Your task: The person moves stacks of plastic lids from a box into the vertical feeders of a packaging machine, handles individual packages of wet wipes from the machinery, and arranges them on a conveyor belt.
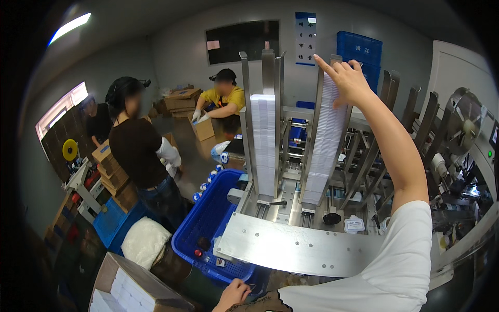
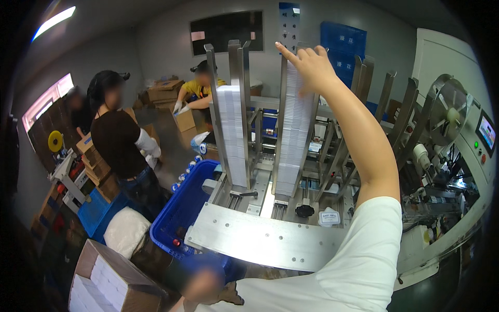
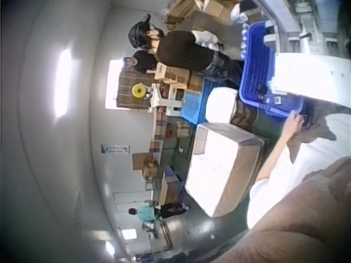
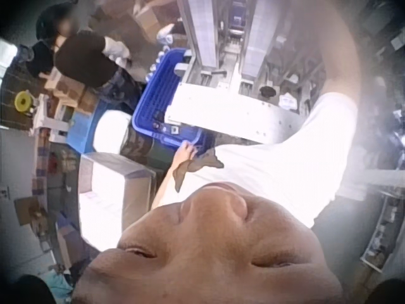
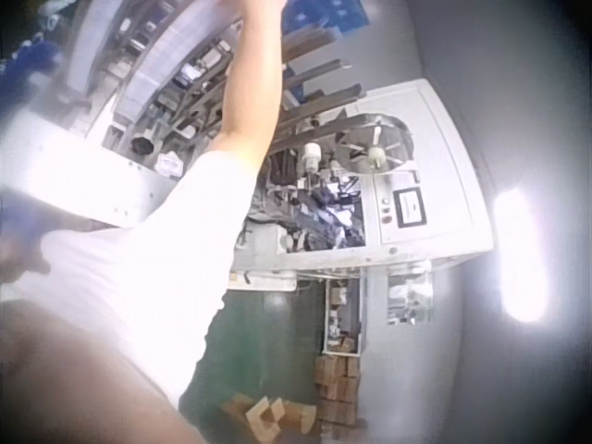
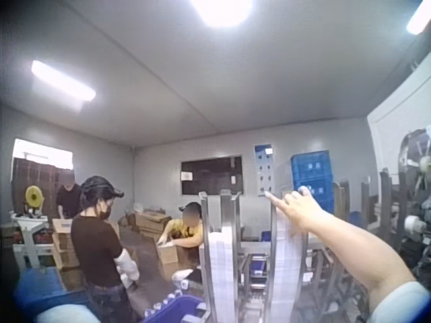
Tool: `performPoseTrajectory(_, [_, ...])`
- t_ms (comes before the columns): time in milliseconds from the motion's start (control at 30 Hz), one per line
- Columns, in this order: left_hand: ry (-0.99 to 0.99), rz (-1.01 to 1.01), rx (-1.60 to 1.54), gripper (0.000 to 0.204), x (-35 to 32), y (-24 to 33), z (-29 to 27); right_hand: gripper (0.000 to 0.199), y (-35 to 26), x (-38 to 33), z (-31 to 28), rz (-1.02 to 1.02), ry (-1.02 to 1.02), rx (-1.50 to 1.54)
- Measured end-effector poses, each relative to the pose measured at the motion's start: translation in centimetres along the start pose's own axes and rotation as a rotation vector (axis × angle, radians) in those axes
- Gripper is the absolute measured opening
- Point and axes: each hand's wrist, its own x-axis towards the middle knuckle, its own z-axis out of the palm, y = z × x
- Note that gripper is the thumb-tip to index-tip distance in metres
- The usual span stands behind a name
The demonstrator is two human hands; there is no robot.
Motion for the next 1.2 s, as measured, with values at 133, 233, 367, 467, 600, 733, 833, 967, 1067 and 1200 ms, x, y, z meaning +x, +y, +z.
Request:
performPoseTrajectory(133, [-0.141, 0.171, 0.074, 0.015, 4.3, 4.3, -0.6, 0.123, -0.4, -1.6, 2.6, 0.031, 0.408, -0.147])
performPoseTrajectory(233, [-0.010, 0.127, 0.090, 0.021, 3.8, 3.8, -0.8, 0.101, -4.5, -3.3, 3.3, -0.003, 0.291, 0.132])
performPoseTrajectory(367, [0.008, 0.076, 0.256, 0.012, 0.6, 0.0, -3.3, 0.090, -5.9, -7.6, 5.3, 0.100, 0.124, 0.567])
performPoseTrajectory(467, [0.318, -0.055, 0.384, 0.022, -6.1, 0.2, -11.1, 0.070, -7.5, -9.1, 12.4, -0.105, 0.340, 1.084])
performPoseTrajectory(600, [0.683, -0.484, 0.674, 0.019, -19.9, 2.0, -20.8, 0.072, -18.5, -15.5, 11.6, -0.065, 0.051, 1.296])
performPoseTrajectory(733, [0.536, -0.985, 0.760, 0.023, -30.5, 4.3, -26.0, 0.076, -28.0, -19.2, 11.9, -0.441, -0.233, 1.341])
performPoseTrajectory(833, [0.396, -1.129, 0.406, 0.029, -34.3, 5.1, -27.1, 0.065, -35.0, -19.2, 3.8, -0.658, -0.357, 1.332])
performPoseTrajectory(967, [0.199, -1.239, 0.174, 0.044, -35.3, 4.2, -29.1, 0.057, -42.2, -19.2, -5.3, -0.939, -0.355, 1.422])
performPoseTrajectory(1067, [0.242, -1.071, 0.276, 0.056, -37.1, 4.0, -29.4, 0.051, -48.3, -20.9, -11.2, -1.087, -0.726, 1.781])
performPoseTrajectory(1200, [0.281, -0.999, 0.449, 0.064, -39.9, 1.2, -27.8, 0.052, -56.6, -23.8, -18.9, -1.411, -1.170, 1.798])
